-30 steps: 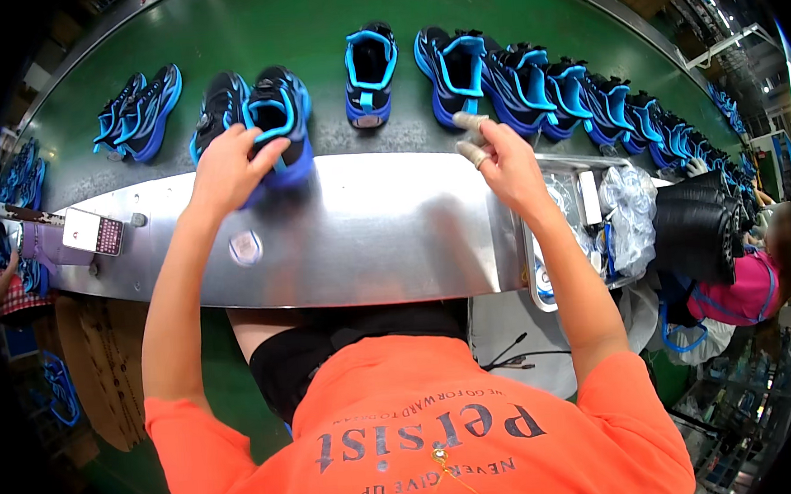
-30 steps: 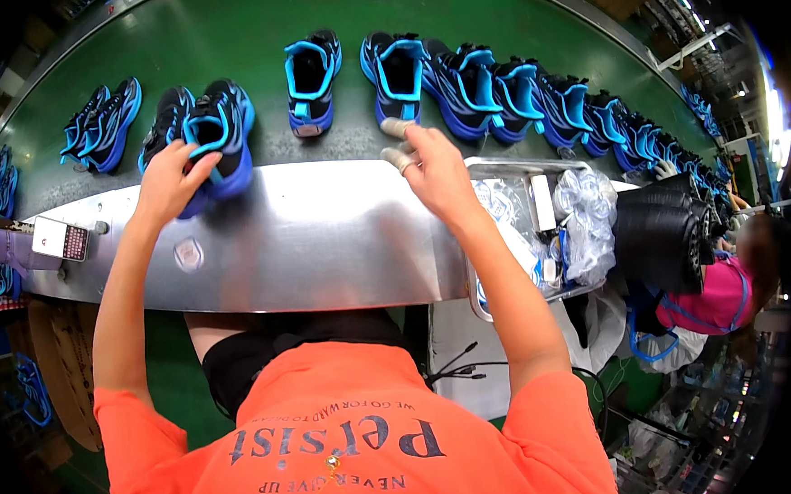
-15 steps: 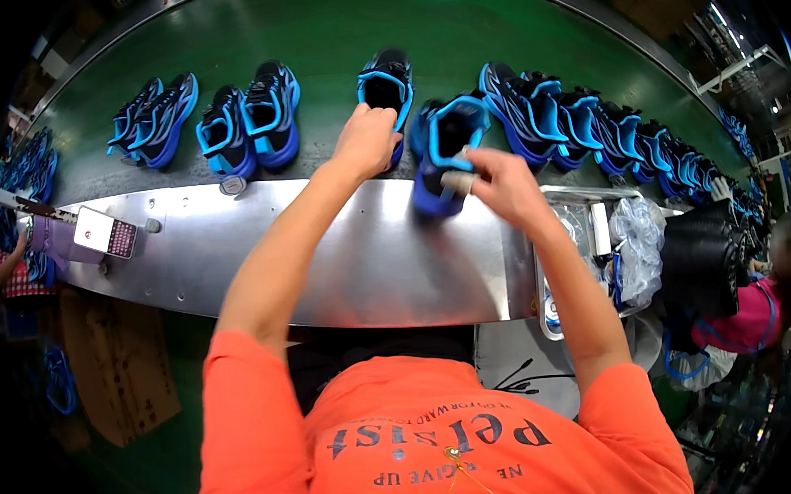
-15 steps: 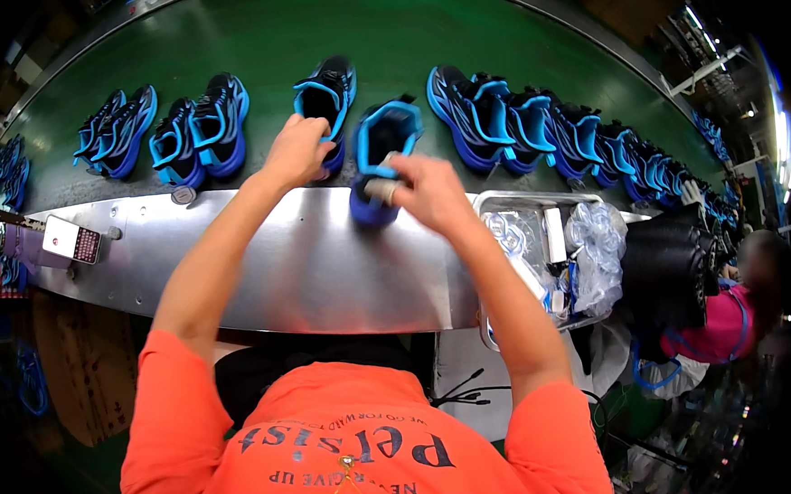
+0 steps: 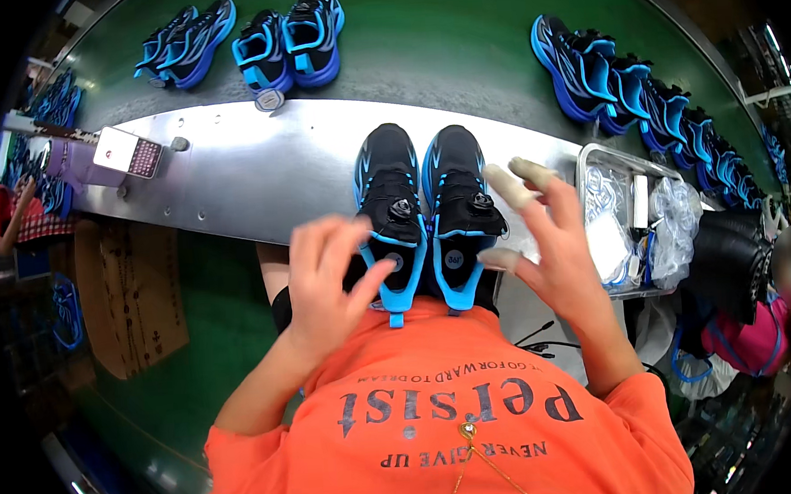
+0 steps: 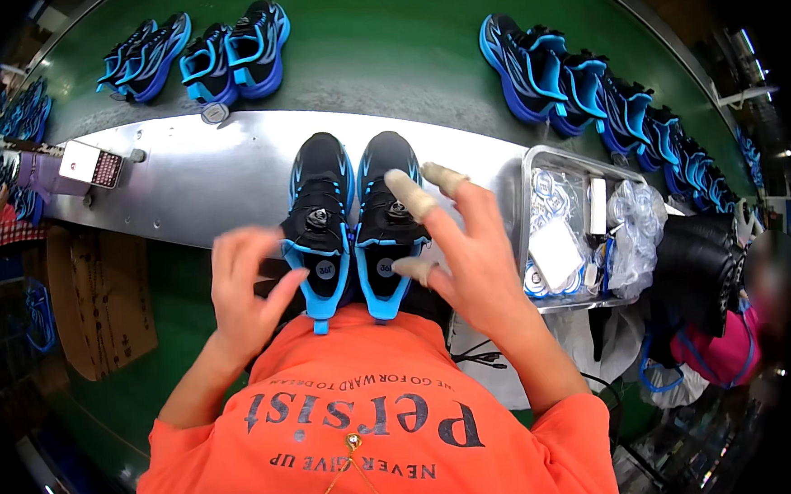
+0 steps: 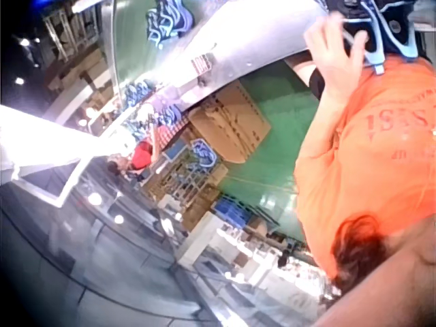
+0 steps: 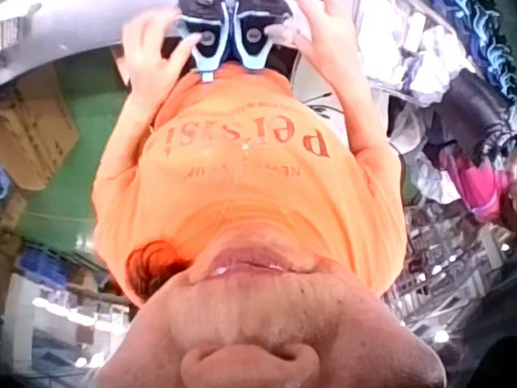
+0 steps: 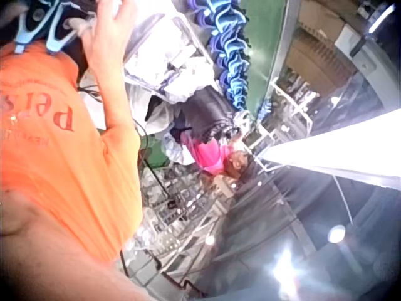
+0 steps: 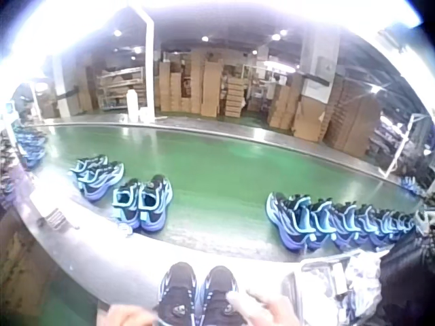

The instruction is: The person attaches circular components to the tongues of several black and blue athletic shoes by hand, then places the shoes onto a conveyor belt.

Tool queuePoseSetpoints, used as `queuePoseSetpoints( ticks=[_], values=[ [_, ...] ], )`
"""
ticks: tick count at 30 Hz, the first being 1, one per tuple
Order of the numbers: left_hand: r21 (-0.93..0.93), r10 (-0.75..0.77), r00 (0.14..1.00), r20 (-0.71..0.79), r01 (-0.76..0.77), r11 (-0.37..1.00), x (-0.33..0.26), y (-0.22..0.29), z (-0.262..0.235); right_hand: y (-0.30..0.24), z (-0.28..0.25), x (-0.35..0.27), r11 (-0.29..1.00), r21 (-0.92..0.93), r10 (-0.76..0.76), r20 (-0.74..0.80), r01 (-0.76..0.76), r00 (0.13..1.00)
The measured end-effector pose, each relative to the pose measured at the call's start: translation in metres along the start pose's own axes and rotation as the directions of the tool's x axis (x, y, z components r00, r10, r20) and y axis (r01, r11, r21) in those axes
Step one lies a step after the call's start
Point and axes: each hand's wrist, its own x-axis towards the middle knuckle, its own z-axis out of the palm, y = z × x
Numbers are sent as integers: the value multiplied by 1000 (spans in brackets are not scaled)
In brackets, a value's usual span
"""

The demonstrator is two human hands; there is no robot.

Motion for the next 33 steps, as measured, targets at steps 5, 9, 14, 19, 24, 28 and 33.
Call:
queuePoseSetpoints(
  ticks=[5,9,14,19,24,28,33],
  values=[
    [-19,126,978,164,-125,992,38,-22,30,28,40,6,989,119,-103,102,91,989],
    [-20,128,978,165,-126,992,33,-17,43,31,39,-1,973,225,43,58,-55,997],
    [51,38,973,228,-51,997,20,-2,39,5,20,-12,985,99,115,216,-139,970],
    [61,59,945,322,-83,995,-14,9,22,1,22,-43,992,120,4,236,-34,972],
    [-25,12,968,251,-6,1000,5,0,30,11,43,-48,946,-223,-171,273,235,947],
    [63,-14,981,195,2,998,20,13,35,14,11,-27,989,151,-60,395,0,917],
    [-141,-103,910,402,173,975,39,2,31,31,10,-13,995,101,-22,352,-15,936]
  ],
)
